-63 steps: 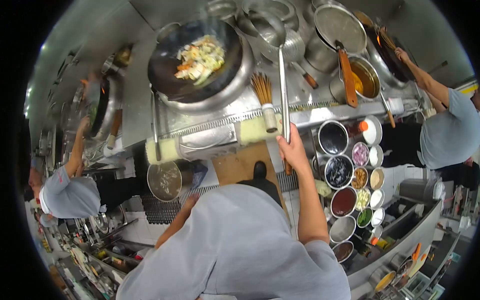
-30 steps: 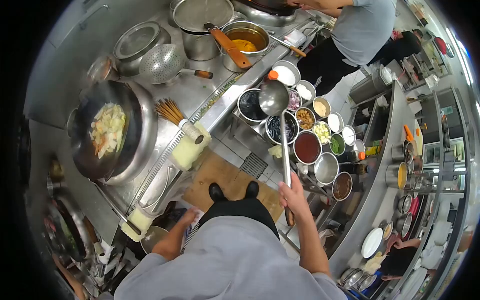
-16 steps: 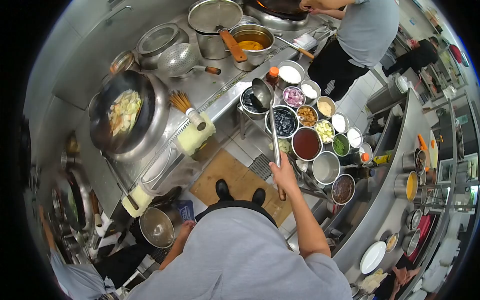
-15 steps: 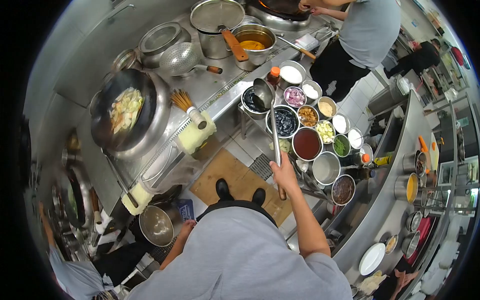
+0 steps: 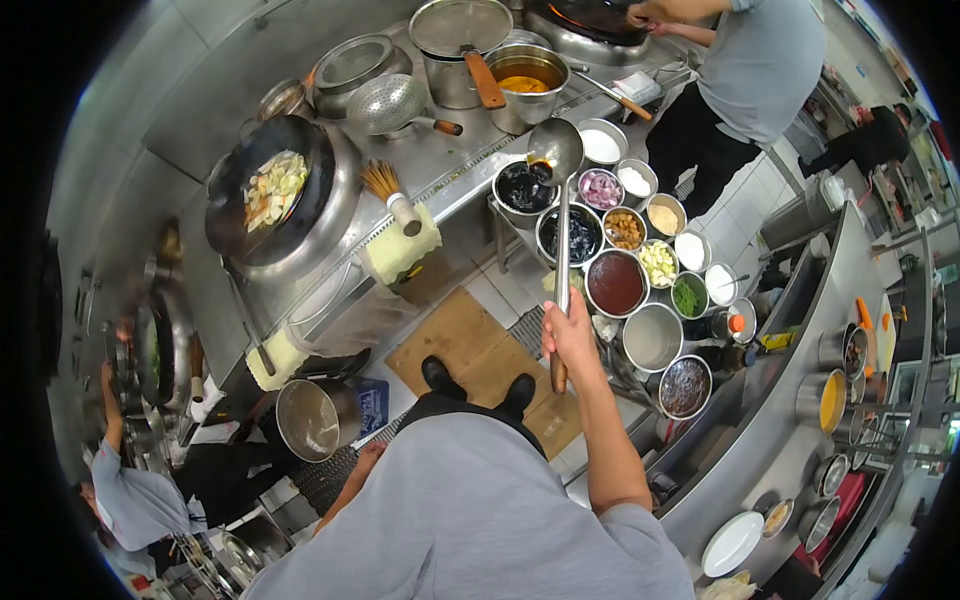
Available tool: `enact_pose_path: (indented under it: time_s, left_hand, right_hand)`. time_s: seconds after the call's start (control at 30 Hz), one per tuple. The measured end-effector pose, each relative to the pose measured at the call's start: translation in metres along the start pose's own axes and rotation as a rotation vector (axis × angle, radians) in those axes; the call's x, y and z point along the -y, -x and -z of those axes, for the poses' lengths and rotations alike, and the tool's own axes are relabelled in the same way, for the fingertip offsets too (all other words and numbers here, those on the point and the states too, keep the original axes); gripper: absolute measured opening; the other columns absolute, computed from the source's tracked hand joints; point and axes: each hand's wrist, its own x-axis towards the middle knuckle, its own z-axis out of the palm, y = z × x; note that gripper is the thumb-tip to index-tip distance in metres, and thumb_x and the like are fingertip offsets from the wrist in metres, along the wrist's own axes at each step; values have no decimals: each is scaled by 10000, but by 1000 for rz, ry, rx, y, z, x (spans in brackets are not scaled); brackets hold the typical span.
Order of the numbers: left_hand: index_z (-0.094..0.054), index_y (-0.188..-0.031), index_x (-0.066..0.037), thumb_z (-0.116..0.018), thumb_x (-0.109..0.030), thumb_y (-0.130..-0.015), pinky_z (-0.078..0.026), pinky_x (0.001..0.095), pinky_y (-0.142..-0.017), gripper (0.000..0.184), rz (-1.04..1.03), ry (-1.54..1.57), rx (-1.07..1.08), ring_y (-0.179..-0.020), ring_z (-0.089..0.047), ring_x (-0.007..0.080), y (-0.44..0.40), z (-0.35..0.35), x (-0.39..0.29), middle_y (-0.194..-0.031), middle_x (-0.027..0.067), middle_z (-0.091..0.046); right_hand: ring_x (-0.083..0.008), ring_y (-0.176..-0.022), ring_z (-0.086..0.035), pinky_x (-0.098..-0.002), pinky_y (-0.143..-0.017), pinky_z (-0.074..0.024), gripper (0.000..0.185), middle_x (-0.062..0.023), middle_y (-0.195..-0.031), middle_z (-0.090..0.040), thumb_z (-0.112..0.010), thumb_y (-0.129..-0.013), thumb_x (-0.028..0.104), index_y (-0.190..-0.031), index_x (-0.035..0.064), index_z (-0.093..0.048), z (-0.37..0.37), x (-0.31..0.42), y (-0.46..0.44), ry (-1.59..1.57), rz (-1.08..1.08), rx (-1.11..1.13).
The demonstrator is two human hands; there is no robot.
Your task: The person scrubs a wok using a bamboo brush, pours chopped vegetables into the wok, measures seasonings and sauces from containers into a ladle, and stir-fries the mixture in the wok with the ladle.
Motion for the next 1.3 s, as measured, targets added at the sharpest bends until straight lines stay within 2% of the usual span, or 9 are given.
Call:
enact_pose_path:
  time_s: [0.13,0.43,0.57,0.8,0.97,1.07,1.13,1.2,1.3]
  left_hand:
    - [-657,-988,-94,-629,-143,-907,-477,298,-854,98,-96,-29,104,-894,-610,153,-48,18,58,-902,15,-661]
    - [-658,-1151,-75,-634,-241,-935,-507,307,-559,273,-31,-34,71,-764,-636,156,-113,57,-31,-929,41,-673]
    - [-645,-1196,-70,-624,-236,-936,-511,309,-571,309,-100,50,-39,-811,-660,169,-107,75,-56,-1025,89,-687]
    - [-670,-1085,-86,-606,-243,-945,-455,308,-450,219,2,164,-157,-597,-579,152,-110,109,24,-723,26,-610]
    - [-665,-1042,-115,-602,-302,-950,-455,304,-471,217,119,419,-226,-595,-560,136,-67,121,79,-718,9,-589]
    - [-656,-1078,-93,-581,-316,-957,-522,392,-560,264,129,432,-226,-686,-654,224,-51,121,96,-777,71,-664]
    - [-655,-1107,-85,-565,-289,-955,-553,454,-699,270,-127,-305,-472,-831,-704,322,-52,115,91,-902,155,-715]
    - [-669,-1113,-104,-593,-239,-926,-547,461,-794,243,-88,-362,-515,-942,-691,365,-41,111,-22,-1005,209,-705]
    - [-651,-1101,-36,-644,-136,-898,-509,431,-865,226,-813,-275,-579,-999,-632,370,-40,120,-224,-1045,184,-660]
  right_hand:
    - [-76,-444,-405,-264,-396,-391,341,-1,-725,-449,-544,-998,152,-1316,139,-421,1,1,3,-284,-40,69]
    - [-71,-416,-375,-279,-363,-365,355,-10,-721,-451,-506,-1011,117,-1363,131,-462,-99,58,38,-166,71,61]
    - [-80,-399,-378,-267,-354,-356,384,-15,-703,-452,-483,-1010,115,-1389,126,-429,-183,62,10,-147,89,318]
    - [-61,-495,-435,-255,-417,-393,287,16,-729,-459,-586,-984,167,-1221,69,-457,-378,19,-104,285,40,472]
    - [-157,-534,-536,-321,-472,-477,365,-58,-773,-571,-605,-957,155,-1262,13,-463,-477,-48,-212,929,289,350]
    - [-211,-578,-599,-356,-533,-518,476,-126,-836,-634,-611,-937,153,-1345,-8,-426,-505,-42,-215,930,96,559]
    - [-224,-620,-625,-365,-562,-529,517,-152,-865,-650,-616,-928,153,-1374,-9,-411,-523,-31,-208,987,193,558]
    - [-298,-801,-704,-423,-661,-561,568,-238,-970,-689,-570,-925,140,-1444,7,-381,-547,-26,-214,1189,353,500]
    - [-362,-805,-718,-506,-710,-559,567,-282,-967,-689,-581,-904,165,-1426,54,-391,-571,-56,-274,1576,850,265]
